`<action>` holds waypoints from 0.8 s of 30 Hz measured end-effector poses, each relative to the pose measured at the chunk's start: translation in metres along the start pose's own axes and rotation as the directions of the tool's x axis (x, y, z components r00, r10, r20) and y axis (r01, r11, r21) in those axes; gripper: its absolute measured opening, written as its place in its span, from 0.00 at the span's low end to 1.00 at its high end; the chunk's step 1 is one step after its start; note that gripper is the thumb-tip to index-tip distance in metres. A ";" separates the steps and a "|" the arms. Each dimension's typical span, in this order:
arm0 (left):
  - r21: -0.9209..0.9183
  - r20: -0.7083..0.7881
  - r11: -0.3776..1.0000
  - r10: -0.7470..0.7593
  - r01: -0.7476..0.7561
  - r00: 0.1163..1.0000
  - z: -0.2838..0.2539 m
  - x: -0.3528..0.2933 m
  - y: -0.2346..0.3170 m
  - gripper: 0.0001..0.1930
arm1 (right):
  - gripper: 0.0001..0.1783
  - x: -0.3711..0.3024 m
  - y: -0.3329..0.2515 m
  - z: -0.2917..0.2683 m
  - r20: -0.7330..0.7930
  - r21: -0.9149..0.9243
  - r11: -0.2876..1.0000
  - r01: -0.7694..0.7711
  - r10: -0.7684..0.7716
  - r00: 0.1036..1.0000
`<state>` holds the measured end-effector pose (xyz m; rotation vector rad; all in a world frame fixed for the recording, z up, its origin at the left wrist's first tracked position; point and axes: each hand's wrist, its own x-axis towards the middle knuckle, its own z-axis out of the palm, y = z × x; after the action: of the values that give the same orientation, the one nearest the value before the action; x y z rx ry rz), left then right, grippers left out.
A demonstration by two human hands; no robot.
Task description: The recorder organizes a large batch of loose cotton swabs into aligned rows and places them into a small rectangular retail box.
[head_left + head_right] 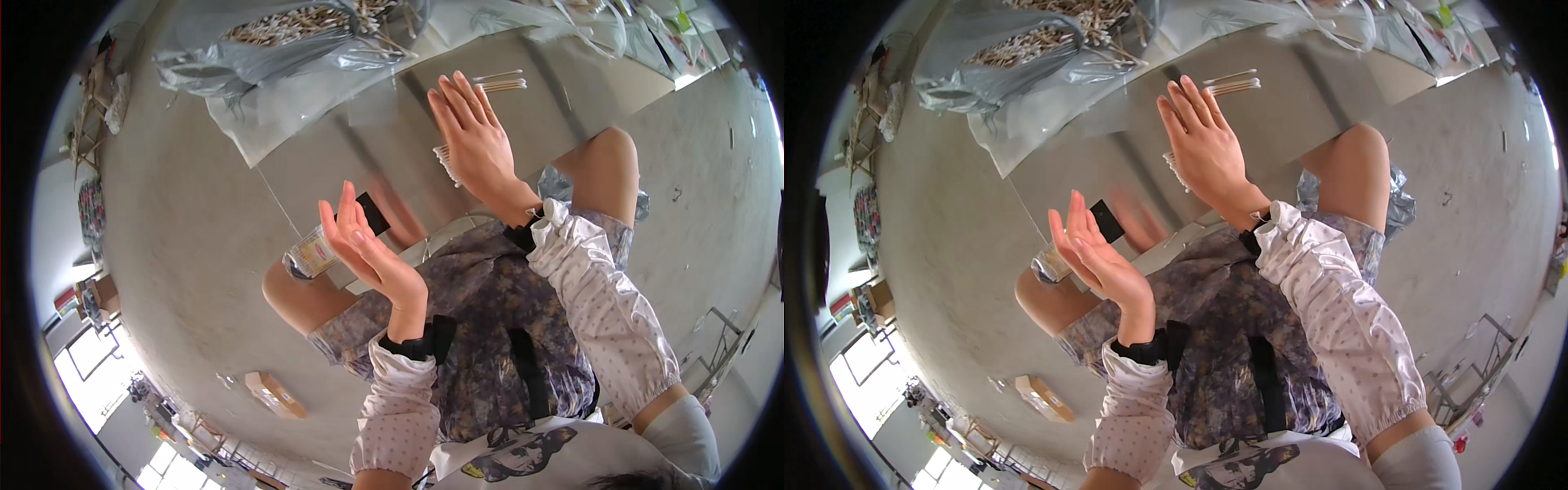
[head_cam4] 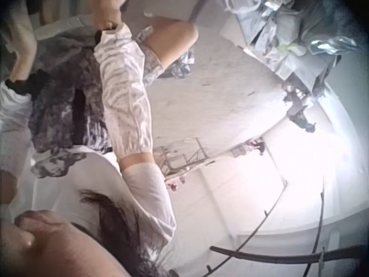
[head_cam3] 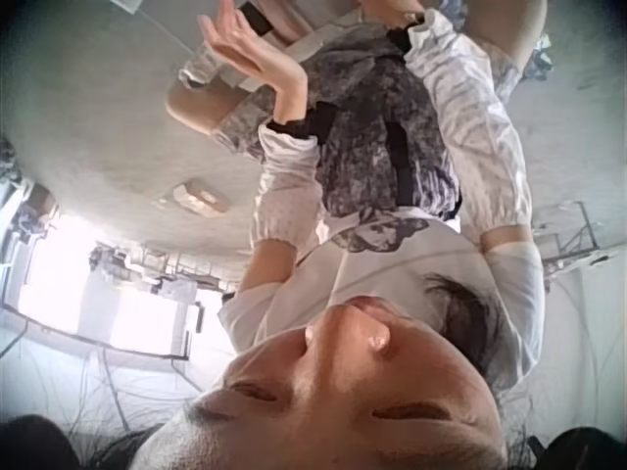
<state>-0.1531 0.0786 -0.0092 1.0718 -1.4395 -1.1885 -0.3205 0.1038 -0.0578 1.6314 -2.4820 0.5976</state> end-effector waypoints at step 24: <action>-0.487 -0.049 0.846 -0.277 0.219 0.960 -0.012 0.024 -0.027 0.34 | 0.26 0.009 -0.110 0.027 0.089 0.204 0.978 0.049 -0.068 0.994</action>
<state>-0.1439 0.0495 -0.0317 0.9724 -0.8589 -1.5404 -0.2216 0.0476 -0.0507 1.8388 -2.4995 0.8051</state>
